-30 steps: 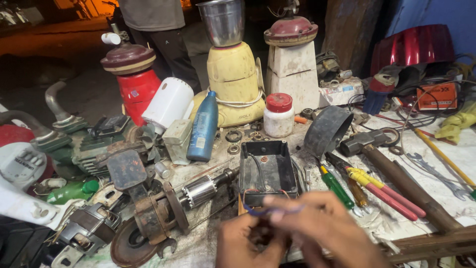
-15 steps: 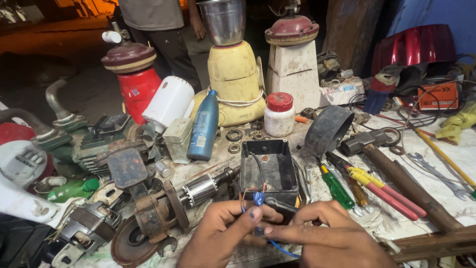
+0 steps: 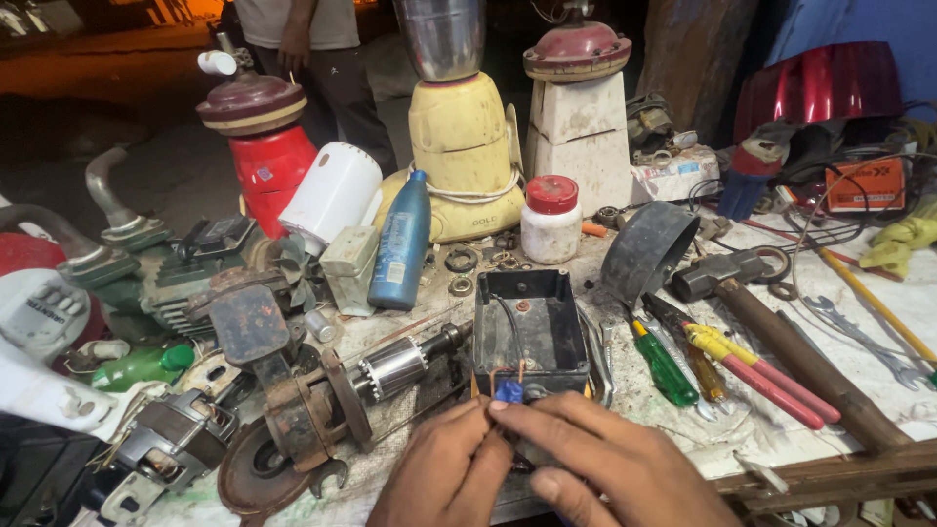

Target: The person strips the insulation from a blue wire using pliers, twists the exposed strands, and then wraps the connection with black electrical tape. The person repeats this process for a second wire connection on the same device.

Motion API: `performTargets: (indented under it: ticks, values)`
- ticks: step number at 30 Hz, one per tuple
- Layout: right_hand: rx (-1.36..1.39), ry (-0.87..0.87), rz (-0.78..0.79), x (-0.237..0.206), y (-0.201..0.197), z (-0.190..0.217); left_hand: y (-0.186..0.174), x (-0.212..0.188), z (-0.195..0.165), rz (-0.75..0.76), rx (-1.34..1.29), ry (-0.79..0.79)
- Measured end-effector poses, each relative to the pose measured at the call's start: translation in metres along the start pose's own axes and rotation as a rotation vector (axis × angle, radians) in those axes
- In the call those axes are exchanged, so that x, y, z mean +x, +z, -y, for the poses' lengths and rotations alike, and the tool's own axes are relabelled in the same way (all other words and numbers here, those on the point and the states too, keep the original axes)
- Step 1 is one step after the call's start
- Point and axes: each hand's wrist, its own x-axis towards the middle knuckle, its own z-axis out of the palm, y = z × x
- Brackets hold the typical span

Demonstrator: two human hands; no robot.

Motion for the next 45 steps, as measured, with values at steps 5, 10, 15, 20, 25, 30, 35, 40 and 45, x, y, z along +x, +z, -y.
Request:
performTargets:
  ticks: [5,10,15,20,25,30,35,40,45]
  values:
    - [-0.137,-0.064,-0.233,0.0,0.013,0.005,-0.004,0.0,-0.002,0.033,0.119,-0.059]
    - [-0.139,-0.01,-0.505,-0.002,0.018,0.009,-0.015,-0.003,0.005,-0.065,0.129,-0.188]
    - [-0.209,0.182,-0.627,-0.001,-0.004,0.005,-0.027,0.0,0.019,-0.073,-0.113,-0.21]
    - [-0.176,0.277,-0.58,0.0,-0.027,0.0,-0.03,0.004,0.034,-0.014,-0.428,-0.291]
    - [-0.243,0.325,-0.483,-0.003,-0.042,-0.009,-0.029,0.005,0.03,-0.055,-0.284,-0.348]
    - [-0.259,0.344,-0.446,-0.004,-0.042,-0.013,-0.023,0.007,0.012,-0.242,-0.112,-0.322]
    - [-0.256,0.358,-0.426,-0.007,-0.041,-0.011,-0.011,0.007,0.003,-0.425,0.161,-0.302]
    - [-0.246,0.358,-0.4,-0.007,-0.04,-0.011,-0.003,0.009,0.007,-0.604,0.431,0.037]
    - [-0.208,0.365,-0.416,-0.007,-0.039,-0.011,-0.001,0.013,0.01,-0.709,0.643,0.188]
